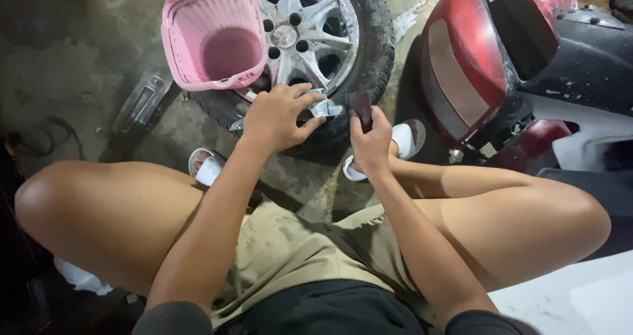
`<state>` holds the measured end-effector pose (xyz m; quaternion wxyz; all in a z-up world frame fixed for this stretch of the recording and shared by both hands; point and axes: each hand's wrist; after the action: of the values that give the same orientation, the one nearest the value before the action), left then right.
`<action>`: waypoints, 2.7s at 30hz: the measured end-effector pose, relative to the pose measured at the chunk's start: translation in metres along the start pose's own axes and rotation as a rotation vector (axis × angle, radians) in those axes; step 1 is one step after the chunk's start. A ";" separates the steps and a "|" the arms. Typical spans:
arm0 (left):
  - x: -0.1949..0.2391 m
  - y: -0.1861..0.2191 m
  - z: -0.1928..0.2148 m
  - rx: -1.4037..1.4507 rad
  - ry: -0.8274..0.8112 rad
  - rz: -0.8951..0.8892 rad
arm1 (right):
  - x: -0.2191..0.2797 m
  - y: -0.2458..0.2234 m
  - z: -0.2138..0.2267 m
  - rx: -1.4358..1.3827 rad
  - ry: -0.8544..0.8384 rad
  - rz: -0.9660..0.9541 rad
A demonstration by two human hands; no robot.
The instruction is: The person sands a silver car part with a sanding block while sitting on the floor. They hold the part with one hand and sand with the other, then dip the sanding block into a pink bucket of water and continue sanding.
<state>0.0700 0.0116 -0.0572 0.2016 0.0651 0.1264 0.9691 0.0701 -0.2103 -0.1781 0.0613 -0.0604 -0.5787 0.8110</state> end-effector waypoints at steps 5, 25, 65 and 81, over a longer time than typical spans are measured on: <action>0.001 0.004 0.000 -0.001 0.014 -0.005 | -0.013 -0.012 -0.007 0.003 0.030 0.043; 0.012 -0.006 -0.023 -0.036 0.090 -0.053 | -0.056 -0.016 0.004 -0.452 0.152 -0.752; 0.058 -0.048 -0.023 -0.101 0.105 0.377 | -0.062 -0.118 -0.073 -0.005 -0.308 -0.119; -0.012 -0.013 -0.046 -0.148 0.198 0.198 | -0.045 -0.082 0.009 0.026 -0.092 -0.253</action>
<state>0.0772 0.0078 -0.1058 0.0960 -0.0335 0.0667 0.9926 0.1154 -0.1996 -0.0967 0.1373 0.0510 -0.5731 0.8063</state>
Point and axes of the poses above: each hand's wrist, its own x-axis away from the middle knuckle, its own z-axis out of the back of the hand, y = z × x, and after that the axes turned 3 degrees about -z, right-handed
